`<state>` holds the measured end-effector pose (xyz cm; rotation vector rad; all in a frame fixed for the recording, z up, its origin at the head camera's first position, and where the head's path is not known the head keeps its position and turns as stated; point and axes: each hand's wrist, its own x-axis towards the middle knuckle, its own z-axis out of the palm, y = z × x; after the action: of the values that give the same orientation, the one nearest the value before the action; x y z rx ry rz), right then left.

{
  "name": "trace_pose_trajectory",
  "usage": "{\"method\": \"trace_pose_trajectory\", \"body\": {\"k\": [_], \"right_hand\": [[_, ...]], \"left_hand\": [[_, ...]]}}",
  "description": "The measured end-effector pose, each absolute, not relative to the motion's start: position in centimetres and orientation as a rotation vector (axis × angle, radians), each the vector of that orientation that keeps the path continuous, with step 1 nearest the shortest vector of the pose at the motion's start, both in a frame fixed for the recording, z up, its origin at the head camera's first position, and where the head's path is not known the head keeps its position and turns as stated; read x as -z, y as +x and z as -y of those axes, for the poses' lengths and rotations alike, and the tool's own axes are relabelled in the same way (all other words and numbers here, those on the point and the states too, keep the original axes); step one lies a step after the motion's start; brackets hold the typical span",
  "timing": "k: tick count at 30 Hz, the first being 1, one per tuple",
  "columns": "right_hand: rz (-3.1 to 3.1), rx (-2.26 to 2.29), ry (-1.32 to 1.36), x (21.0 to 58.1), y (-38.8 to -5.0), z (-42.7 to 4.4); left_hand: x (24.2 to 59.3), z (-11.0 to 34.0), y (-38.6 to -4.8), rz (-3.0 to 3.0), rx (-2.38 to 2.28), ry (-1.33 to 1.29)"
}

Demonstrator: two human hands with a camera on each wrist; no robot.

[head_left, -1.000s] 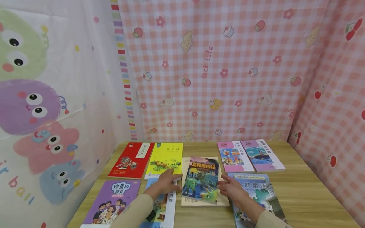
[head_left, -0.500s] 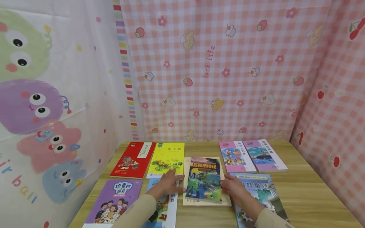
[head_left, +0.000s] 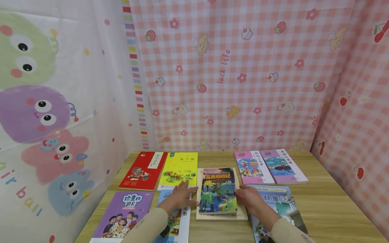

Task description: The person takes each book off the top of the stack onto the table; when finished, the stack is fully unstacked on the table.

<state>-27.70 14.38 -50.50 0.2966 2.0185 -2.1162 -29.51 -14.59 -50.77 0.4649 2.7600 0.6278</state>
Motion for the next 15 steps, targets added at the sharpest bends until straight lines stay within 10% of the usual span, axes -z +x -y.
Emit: {"method": "trace_pose_trajectory", "body": {"k": [15], "right_hand": [[-2.043, 1.985, 0.277, 50.6, -26.9, -15.1]], "left_hand": [[50.8, 14.5, -29.5, -2.74, -0.644, 0.456]]}}
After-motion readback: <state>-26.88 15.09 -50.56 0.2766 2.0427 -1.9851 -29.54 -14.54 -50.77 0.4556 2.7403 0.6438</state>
